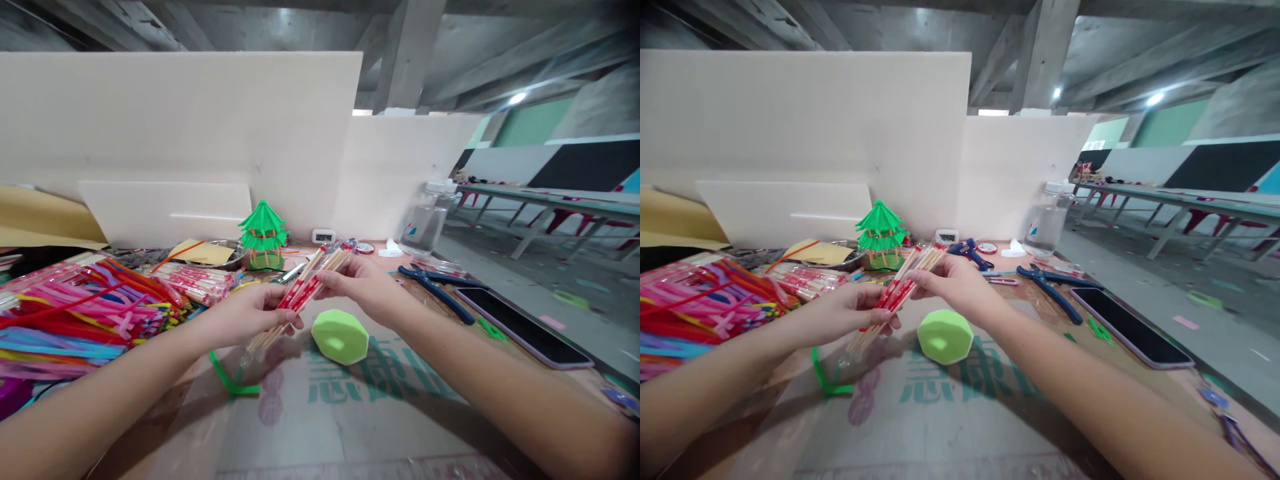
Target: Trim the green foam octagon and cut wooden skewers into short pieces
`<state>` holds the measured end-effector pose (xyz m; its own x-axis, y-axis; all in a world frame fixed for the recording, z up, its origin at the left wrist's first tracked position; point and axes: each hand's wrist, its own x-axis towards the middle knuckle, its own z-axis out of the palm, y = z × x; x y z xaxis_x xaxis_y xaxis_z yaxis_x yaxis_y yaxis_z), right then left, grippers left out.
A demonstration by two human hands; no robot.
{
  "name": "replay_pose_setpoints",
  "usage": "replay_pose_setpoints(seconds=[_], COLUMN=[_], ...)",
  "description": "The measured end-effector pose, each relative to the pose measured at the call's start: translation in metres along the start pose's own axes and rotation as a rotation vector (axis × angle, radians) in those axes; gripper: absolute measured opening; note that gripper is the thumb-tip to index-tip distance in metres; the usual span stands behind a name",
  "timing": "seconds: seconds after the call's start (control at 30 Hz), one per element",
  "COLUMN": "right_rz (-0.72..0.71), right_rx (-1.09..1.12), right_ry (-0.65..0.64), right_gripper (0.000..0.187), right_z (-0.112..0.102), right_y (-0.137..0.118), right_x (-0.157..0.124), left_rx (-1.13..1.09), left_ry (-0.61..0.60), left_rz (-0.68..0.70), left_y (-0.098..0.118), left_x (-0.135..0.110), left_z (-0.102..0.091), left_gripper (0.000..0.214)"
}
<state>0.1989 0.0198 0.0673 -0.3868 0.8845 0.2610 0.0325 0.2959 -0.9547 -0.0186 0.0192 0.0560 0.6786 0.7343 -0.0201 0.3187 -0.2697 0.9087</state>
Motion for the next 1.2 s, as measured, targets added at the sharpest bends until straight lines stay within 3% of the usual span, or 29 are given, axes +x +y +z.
replay_pose_setpoints(seconds=[0.13, 0.33, 0.57, 0.73, 0.83, 0.93, 1.1, 1.2], right_rz=[-0.022, -0.068, -0.05, -0.079, -0.107, -0.121, -0.149, -0.147], right_rx=[0.021, -0.038, 0.088, 0.162, 0.153, 0.114, -0.015, -0.315], right_ry=[0.042, 0.298, 0.282, 0.202, 0.13, 0.072, 0.174, 0.213], right_gripper=[0.026, 0.035, 0.027, 0.027, 0.025, 0.029, 0.031, 0.032], right_z=[-0.004, -0.018, -0.029, -0.028, -0.025, -0.023, -0.034, -0.044], right_y=[-0.003, -0.016, -0.022, -0.017, -0.014, -0.014, -0.025, -0.032], right_x=[0.0, 0.001, 0.004, 0.005, 0.004, 0.002, 0.0, -0.003], left_rx=[0.147, 0.504, 0.533, 0.471, 0.382, 0.399, 0.473, 0.371], left_ry=[0.033, 0.253, 0.268, 0.404, 0.352, 0.272, 0.376, 0.475], left_rz=[0.012, -0.094, -0.252, -0.127, -0.033, 0.025, 0.06, 0.08], left_y=[0.008, 0.006, -0.023, -0.021, -0.008, 0.004, 0.013, 0.017], left_x=[-0.004, -0.01, -0.009, -0.003, -0.003, -0.006, -0.012, -0.014], left_z=[-0.008, -0.04, -0.067, -0.062, -0.052, -0.043, -0.039, -0.038], left_gripper=[0.018, 0.022, 0.014, 0.034, 0.047, 0.043, 0.037, 0.033])
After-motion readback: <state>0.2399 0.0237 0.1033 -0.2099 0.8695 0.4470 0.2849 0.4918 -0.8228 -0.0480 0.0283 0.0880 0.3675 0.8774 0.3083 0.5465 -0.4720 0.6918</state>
